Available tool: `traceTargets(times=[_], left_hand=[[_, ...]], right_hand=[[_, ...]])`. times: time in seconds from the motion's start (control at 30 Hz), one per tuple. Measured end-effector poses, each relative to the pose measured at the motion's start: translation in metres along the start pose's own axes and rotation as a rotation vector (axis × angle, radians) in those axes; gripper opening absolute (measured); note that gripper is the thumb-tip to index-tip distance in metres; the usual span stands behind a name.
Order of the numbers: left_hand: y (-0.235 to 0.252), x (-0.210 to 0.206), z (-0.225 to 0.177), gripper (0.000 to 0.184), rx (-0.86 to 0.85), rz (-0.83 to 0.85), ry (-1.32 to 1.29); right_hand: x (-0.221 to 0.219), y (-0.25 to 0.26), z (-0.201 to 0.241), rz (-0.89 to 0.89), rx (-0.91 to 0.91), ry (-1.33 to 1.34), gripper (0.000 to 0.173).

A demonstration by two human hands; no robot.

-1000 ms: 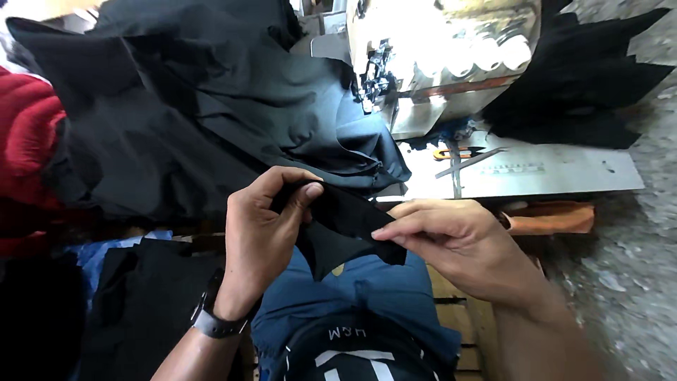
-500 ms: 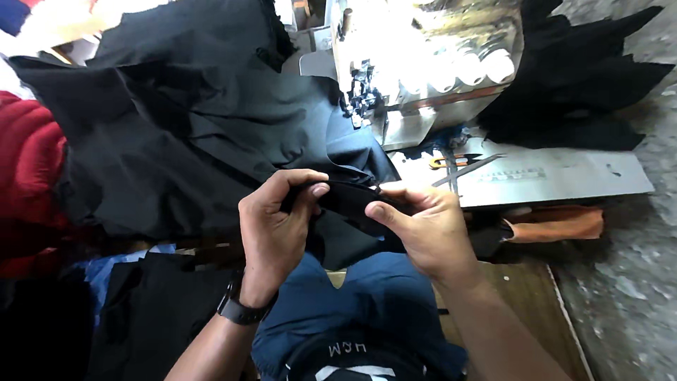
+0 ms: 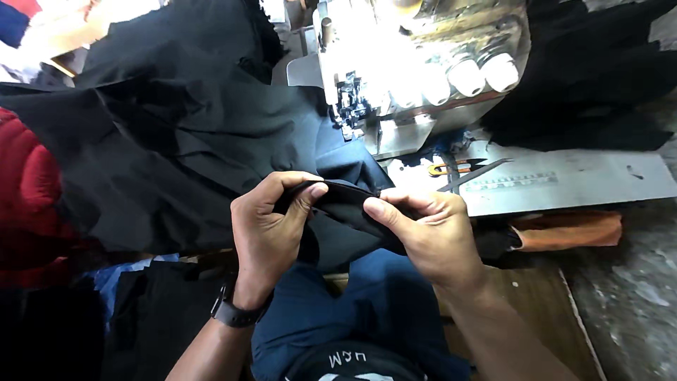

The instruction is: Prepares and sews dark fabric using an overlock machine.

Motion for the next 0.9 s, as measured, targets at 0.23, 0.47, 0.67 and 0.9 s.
traceTargets(times=[0.23,0.47,0.67,0.9], left_hand=[[0.01,0.002,0.01,0.014,0.067,0.046,0.02],[0.017,0.004,0.017,0.016,0.088,0.015,0.025],[0.02,0.01,0.014,0.013,0.052,0.051,0.063],[0.081,-0.017,0.005,0.013,-0.199,0.097,0.482]], right_hand=[[0.003,0.0,-0.013,0.204,-0.218,-0.084,0.011],[0.014,0.002,-0.011,0.143,-0.177,-0.153,0.012],[0.008,0.003,-0.005,0.168,-0.091,-0.148,0.011],[0.01,0.045,-0.028,0.031,-0.061,-0.283,0.01]])
Point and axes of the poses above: each hand's wrist, its own y-axis towards the middle knuckle, its own x-axis out of the back of the hand, z = x × y, the point moved 10 cm from there along y, towards the middle knuckle, and after that the axes turned 5 degrees about -x, right-handed, at the moved point
